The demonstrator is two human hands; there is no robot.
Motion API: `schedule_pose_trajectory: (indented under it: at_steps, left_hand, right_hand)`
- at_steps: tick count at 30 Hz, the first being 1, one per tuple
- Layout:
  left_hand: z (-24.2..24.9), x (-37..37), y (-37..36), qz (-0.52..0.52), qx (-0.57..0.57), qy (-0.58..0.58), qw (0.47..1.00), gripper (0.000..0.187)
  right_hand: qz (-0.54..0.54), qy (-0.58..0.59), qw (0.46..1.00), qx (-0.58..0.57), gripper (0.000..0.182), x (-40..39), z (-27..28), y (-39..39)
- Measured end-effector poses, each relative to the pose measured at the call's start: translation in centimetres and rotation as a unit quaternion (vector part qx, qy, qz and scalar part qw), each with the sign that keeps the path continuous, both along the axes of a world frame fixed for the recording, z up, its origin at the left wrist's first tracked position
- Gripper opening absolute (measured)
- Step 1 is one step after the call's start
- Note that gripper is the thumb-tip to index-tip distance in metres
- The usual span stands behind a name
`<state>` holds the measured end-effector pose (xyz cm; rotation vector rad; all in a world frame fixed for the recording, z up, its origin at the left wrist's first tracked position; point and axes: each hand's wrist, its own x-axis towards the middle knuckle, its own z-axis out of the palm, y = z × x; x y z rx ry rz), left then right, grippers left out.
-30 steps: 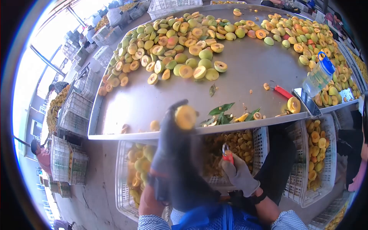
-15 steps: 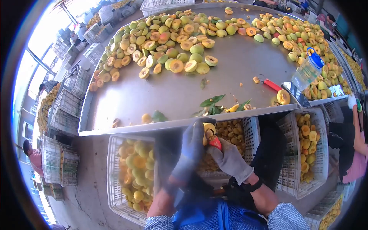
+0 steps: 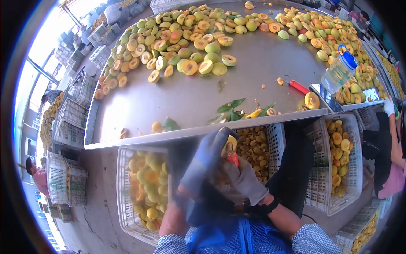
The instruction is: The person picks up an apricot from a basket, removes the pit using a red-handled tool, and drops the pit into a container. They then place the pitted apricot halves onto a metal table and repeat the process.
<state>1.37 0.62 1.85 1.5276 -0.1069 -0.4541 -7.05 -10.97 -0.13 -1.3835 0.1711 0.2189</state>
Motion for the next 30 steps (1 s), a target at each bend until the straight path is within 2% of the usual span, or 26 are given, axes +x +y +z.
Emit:
schedule_pose_trajectory:
  at_steps: [1,2,3,4,6,7,9,11,13,14,16,17,19,23,25,28,30]
  left_hand:
    - [-0.6,-0.2,0.0,0.01,-0.015,-0.013,1.0,0.038]
    - [-0.8,-0.3,0.0,0.007,-0.013,-0.01,1.0,0.038]
    - [-0.9,-0.5,0.0,0.035,-0.085,0.023,0.995,0.038]
    - [-1.1,-0.8,0.2,0.068,-0.156,0.057,0.984,0.039]
    - [-2.3,-1.3,0.1,0.079,-0.192,0.05,0.977,0.04]
    - [-2.7,-1.5,-0.1,0.084,-0.228,0.043,0.969,0.041]
    - [-3.1,-1.7,-0.4,0.08,-0.228,0.026,0.97,0.039]
    - [-3.2,-2.1,-0.7,0.078,-0.229,0.008,0.97,0.037]
    - [-2.8,-2.3,-1.1,0.089,-0.123,-0.071,0.986,0.033]
    - [-2.8,-2.4,-1.2,0.088,-0.123,-0.07,0.986,0.033]
    - [-2.7,-2.5,-1.5,0.089,-0.202,-0.027,0.975,0.028]
    - [-2.8,-2.5,-1.5,0.09,-0.203,-0.026,0.975,0.028]
    - [-2.9,-2.4,-1.6,0.117,-0.26,0.052,0.957,0.011]
    - [-3.3,-2.7,-1.6,0.119,-0.243,0.019,0.962,0.011]
    - [-4.8,-2.6,-1.3,0.125,-0.159,-0.018,0.979,0.023]
    - [-3.3,-3.0,-1.9,0.127,-0.173,-0.015,0.977,0.026]
    - [-3.0,-3.0,-1.9,0.114,-0.169,-0.003,0.979,0.029]
  right_hand:
    - [-0.002,0.004,1.0,0.001,0.025,-0.2,-0.7,-0.3]
    - [-0.013,-0.023,0.998,-0.054,0.025,-0.1,-1.6,-0.6]
    - [-0.02,-0.05,0.992,-0.11,0.026,-0.1,-2.3,-0.9]
    - [-0.017,-0.047,0.993,-0.11,0.026,-0.6,-2.6,-1.3]
    - [0.019,0.02,1.0,0.005,0.029,-1.2,-1.9,-1.9]
    - [0.017,0.022,1.0,0.005,0.029,-1.4,-1.6,-1.9]
    - [0.024,-0.08,0.99,-0.111,0.031,-1.8,-1.2,-1.7]
    - [0.013,-0.068,0.99,-0.12,0.031,-2.0,-1.6,-1.5]
    - [0.002,-0.06,0.99,-0.126,0.032,-2.1,-2.1,-1.4]
    - [0.0,-0.05,0.99,-0.131,0.033,-2.2,-2.2,-1.4]
    - [0.0,-0.041,0.99,-0.137,0.033,-2.2,-2.4,-1.5]
    - [0.002,-0.039,0.99,-0.133,0.034,-2.2,-2.6,-1.6]
    - [0.005,-0.037,0.991,-0.129,0.034,-2.3,-2.4,-1.6]
    - [0.008,-0.016,0.997,-0.079,0.035,-2.1,-1.4,-1.5]
    - [0.006,-0.005,0.998,-0.064,0.035,-2.0,-1.4,-1.5]
    - [0.007,-0.016,0.998,-0.065,0.035,-2.1,-1.7,-1.6]
    - [0.031,0.044,0.995,-0.089,0.045,-1.9,-2.4,-1.7]
